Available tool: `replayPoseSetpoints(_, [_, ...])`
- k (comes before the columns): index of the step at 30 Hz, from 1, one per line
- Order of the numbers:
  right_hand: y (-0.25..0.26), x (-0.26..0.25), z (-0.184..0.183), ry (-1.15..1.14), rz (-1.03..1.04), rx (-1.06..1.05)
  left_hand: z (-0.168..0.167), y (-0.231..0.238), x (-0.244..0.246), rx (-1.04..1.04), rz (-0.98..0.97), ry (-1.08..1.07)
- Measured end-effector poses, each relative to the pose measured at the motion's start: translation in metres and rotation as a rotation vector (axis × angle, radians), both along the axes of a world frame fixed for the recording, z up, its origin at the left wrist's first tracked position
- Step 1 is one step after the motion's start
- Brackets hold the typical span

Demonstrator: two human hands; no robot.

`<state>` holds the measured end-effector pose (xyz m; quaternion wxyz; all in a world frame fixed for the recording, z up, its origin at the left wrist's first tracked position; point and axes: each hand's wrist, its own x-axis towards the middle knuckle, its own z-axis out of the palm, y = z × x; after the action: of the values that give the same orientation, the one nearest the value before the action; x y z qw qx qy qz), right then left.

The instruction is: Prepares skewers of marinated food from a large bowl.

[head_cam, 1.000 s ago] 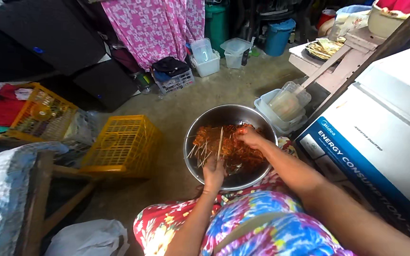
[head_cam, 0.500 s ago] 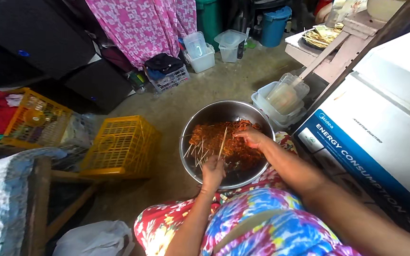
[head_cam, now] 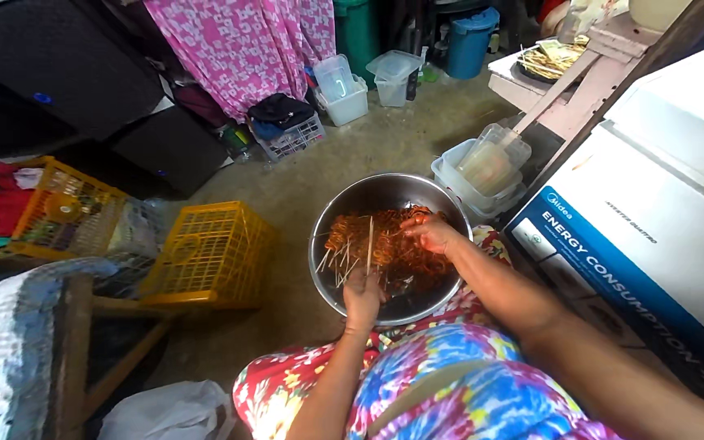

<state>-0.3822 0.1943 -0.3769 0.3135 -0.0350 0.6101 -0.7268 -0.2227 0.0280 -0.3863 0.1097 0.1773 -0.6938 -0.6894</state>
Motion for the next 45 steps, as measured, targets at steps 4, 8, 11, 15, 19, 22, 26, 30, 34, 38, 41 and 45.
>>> replayPoseSetpoints(4, [-0.004, 0.000, -0.001, -0.076, -0.178, -0.128, 0.001, 0.001, 0.000, -0.016, -0.091, -0.017])
replayPoseSetpoints(8, [-0.005, 0.001, -0.002, -0.027, -0.152, -0.096, 0.000, 0.000, 0.001, -0.036, -0.121, -0.026])
replayPoseSetpoints(11, [-0.006, 0.002, -0.001, -0.020, -0.125, -0.069, 0.000, 0.000, 0.001, -0.040, -0.123, -0.024])
replayPoseSetpoints(15, [-0.007, 0.005, 0.000, -0.040, -0.094, -0.047, 0.000, 0.001, 0.000, -0.024, -0.119, -0.017])
replayPoseSetpoints(19, [-0.009, 0.008, 0.002, -0.034, -0.068, -0.013, 0.000, 0.000, 0.001, -0.035, -0.121, -0.019])
replayPoseSetpoints(22, [-0.008, 0.009, 0.002, -0.005, -0.015, 0.008, 0.000, -0.001, 0.001, -0.046, -0.129, -0.033])
replayPoseSetpoints(26, [-0.009, 0.010, 0.000, -0.008, 0.010, 0.011, -0.001, -0.001, 0.000, -0.051, -0.117, -0.033])
replayPoseSetpoints(30, [-0.013, 0.013, 0.003, -0.158, -0.053, -0.088, -0.001, 0.000, 0.000, -0.026, -0.101, -0.024])
replayPoseSetpoints(34, [-0.015, 0.015, 0.003, -0.248, -0.045, -0.097, -0.001, 0.000, 0.000, -0.031, -0.108, -0.011])
replayPoseSetpoints(38, [-0.013, 0.016, 0.003, -0.198, 0.065, -0.051, -0.001, 0.001, 0.000, -0.025, -0.067, -0.007])
replayPoseSetpoints(41, [-0.011, 0.013, -0.001, -0.003, 0.046, 0.058, -0.001, 0.000, 0.001, -0.032, 0.002, 0.008])
replayPoseSetpoints(45, [-0.010, 0.007, -0.002, -0.100, -0.225, -0.097, -0.002, 0.000, 0.002, -0.056, -0.067, -0.001])
